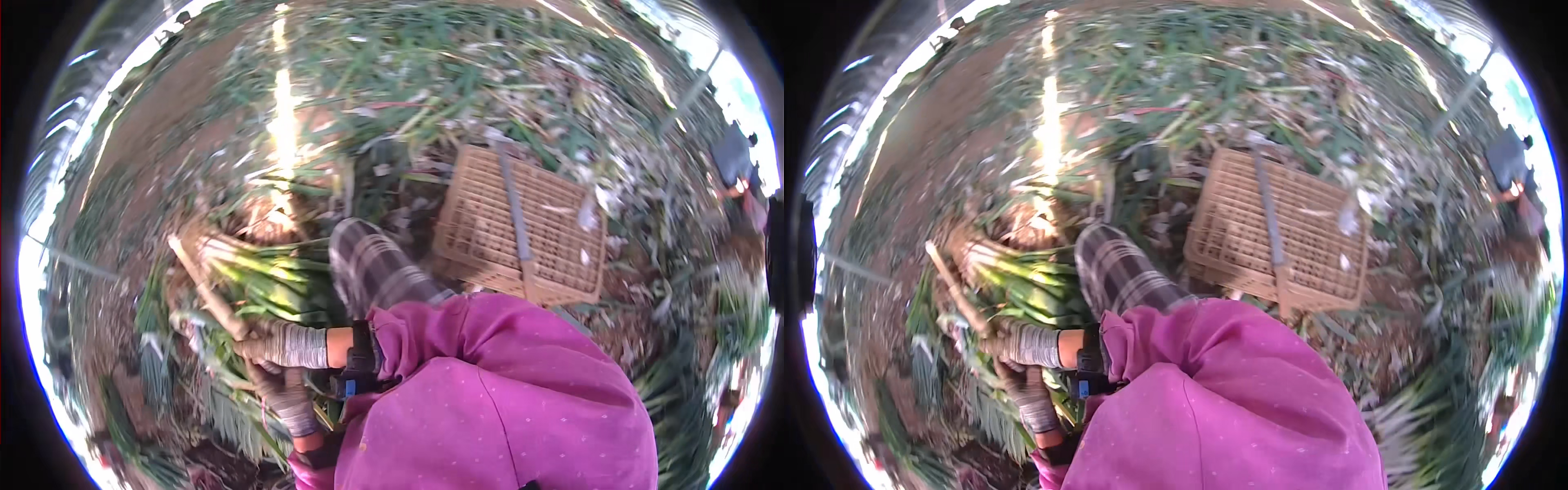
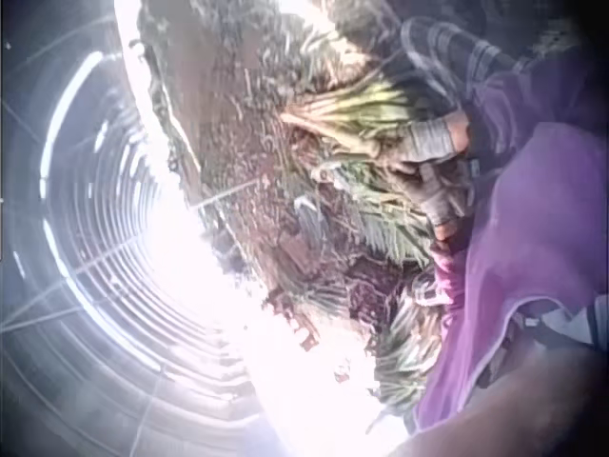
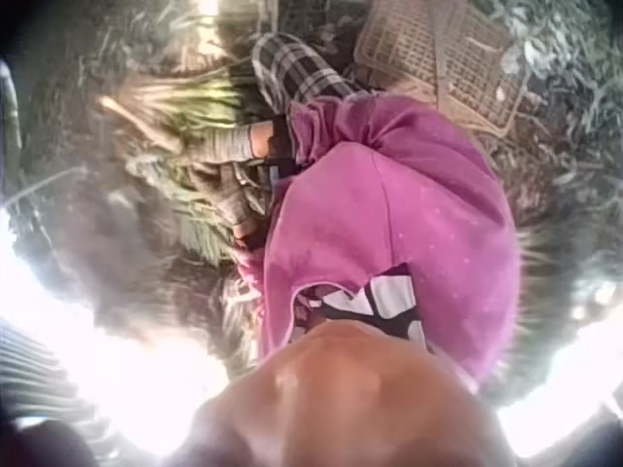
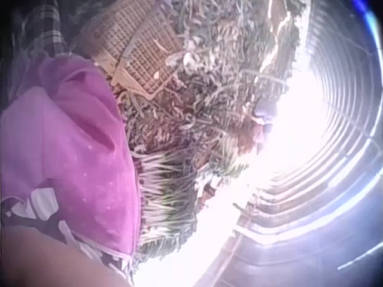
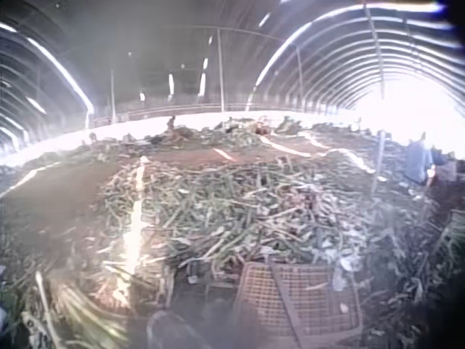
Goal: The person pulls leeks from a pile and peels away the outer layers by hand. They then use a knife to trim the green tops before placing the cleaned leeks into a separate pile.
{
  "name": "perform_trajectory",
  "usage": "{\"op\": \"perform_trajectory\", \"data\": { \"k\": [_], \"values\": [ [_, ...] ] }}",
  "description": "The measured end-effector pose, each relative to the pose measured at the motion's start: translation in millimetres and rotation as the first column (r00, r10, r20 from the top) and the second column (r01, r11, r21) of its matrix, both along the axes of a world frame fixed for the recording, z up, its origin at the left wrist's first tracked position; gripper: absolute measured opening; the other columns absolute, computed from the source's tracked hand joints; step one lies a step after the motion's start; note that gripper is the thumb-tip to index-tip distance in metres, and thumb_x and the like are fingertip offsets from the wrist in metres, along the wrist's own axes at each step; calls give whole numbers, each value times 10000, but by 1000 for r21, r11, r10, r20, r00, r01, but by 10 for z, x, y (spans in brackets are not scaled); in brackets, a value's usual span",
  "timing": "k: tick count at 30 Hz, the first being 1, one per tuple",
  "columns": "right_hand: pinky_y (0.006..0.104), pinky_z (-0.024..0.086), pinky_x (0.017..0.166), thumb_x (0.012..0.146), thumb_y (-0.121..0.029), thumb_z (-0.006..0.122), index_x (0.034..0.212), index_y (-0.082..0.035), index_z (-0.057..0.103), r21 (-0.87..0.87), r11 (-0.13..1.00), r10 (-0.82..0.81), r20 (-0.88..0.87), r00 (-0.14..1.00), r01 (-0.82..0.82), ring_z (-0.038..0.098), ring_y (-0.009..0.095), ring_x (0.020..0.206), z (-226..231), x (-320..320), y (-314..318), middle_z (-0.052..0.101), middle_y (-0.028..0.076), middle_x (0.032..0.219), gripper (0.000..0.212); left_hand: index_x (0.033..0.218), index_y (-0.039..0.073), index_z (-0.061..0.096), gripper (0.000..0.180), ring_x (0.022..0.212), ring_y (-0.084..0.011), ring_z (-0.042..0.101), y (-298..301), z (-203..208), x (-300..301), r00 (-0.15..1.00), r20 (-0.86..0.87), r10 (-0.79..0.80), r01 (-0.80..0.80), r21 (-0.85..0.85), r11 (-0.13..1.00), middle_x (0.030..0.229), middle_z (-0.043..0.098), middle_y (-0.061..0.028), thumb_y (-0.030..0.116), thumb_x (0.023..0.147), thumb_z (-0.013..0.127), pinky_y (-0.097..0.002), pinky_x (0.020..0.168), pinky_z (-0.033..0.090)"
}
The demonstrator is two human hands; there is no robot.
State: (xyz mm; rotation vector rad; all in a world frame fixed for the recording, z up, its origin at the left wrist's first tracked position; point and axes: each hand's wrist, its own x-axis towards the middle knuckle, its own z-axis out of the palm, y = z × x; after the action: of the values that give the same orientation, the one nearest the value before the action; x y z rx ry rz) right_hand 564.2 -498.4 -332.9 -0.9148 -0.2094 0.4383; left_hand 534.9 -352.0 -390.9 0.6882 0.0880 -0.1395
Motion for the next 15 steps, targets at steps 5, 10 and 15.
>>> {"op": "perform_trajectory", "data": {
  "k": [5,10,15],
  "values": [
    [251,457,731,806,-187,640,1093,-61,531,-431,582,-62,822,566,690,567,133,785,-320,-163,-900,585,27,838,331,1318,-35,355,588,1077,-219,511,-490,669,-152,906,282,-315,-87,854,512,1230,503,-159,131,829,635,-277,870,413],
    [286,466,684,781,-147,664,986,-39,560,-529,629,-529,245,812,570,564,181,763,-325,-1283,-2381,594,62,850,254,1324,-76,307,546,788,-214,613,438,1536,-229,873,452,-185,-486,841,-240,946,623,-220,75,861,554,-289,721,478],
    [293,466,669,777,-129,663,962,-34,564,-831,97,-907,153,392,548,559,185,752,-1963,-2517,-3972,591,65,843,230,1326,12,337,501,714,-204,581,1356,1003,-837,948,166,270,-64,935,-350,868,626,-143,77,875,546,-286,652,469]
  ]
}}
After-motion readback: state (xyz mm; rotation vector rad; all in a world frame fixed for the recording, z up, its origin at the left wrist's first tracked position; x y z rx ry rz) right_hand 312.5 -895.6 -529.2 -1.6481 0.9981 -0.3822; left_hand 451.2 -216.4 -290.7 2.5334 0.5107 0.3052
